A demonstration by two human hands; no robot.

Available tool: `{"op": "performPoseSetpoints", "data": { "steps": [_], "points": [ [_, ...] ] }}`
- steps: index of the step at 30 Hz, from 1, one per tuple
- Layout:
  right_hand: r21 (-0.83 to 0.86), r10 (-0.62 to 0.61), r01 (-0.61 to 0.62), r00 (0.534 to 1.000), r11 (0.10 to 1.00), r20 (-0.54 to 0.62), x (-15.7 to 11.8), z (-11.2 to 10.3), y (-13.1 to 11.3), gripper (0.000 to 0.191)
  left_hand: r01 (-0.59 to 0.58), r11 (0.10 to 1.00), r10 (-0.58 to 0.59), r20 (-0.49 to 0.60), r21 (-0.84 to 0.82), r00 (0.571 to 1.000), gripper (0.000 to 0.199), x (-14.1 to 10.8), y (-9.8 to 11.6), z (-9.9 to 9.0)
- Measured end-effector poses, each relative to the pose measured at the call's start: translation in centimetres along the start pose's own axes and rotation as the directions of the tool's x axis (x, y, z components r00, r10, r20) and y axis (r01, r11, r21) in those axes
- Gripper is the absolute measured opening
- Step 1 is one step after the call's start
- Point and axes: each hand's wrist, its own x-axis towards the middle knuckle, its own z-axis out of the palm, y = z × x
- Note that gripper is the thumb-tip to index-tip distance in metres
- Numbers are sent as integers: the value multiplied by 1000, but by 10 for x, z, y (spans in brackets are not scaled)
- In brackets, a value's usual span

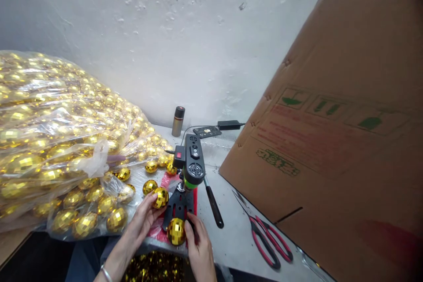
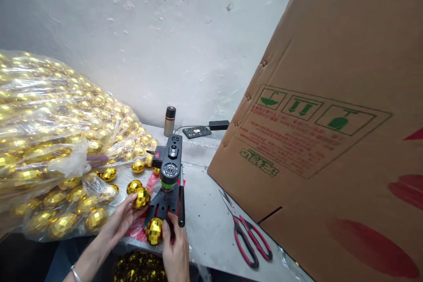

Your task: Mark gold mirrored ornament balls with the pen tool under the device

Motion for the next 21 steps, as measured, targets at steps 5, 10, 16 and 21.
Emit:
{"op": "performPoseSetpoints", "data": {
  "steps": [5, 10, 16, 21],
  "points": [
    [6, 20, -19, 993, 1000, -113, -11, -8, 3, 42, -39, 983, 29, 54, 181, 998, 70, -2, -15, 4],
    [-4, 58, -59, 985, 998, -163, -2, -12, -3, 44, 93, 984, -107, 84, 155, 991, 61, -4, -20, 15],
    [-57, 7, -17, 983, 998, -182, -4, -13, 2, 38, 144, 982, -155, 86, 122, 984, 48, -2, -19, 20],
    [-78, -46, 32, 982, 996, -182, -7, -22, -1, 32, -99, 865, 67, 83, 492, 994, 83, 8, -29, 13]
  ]
}}
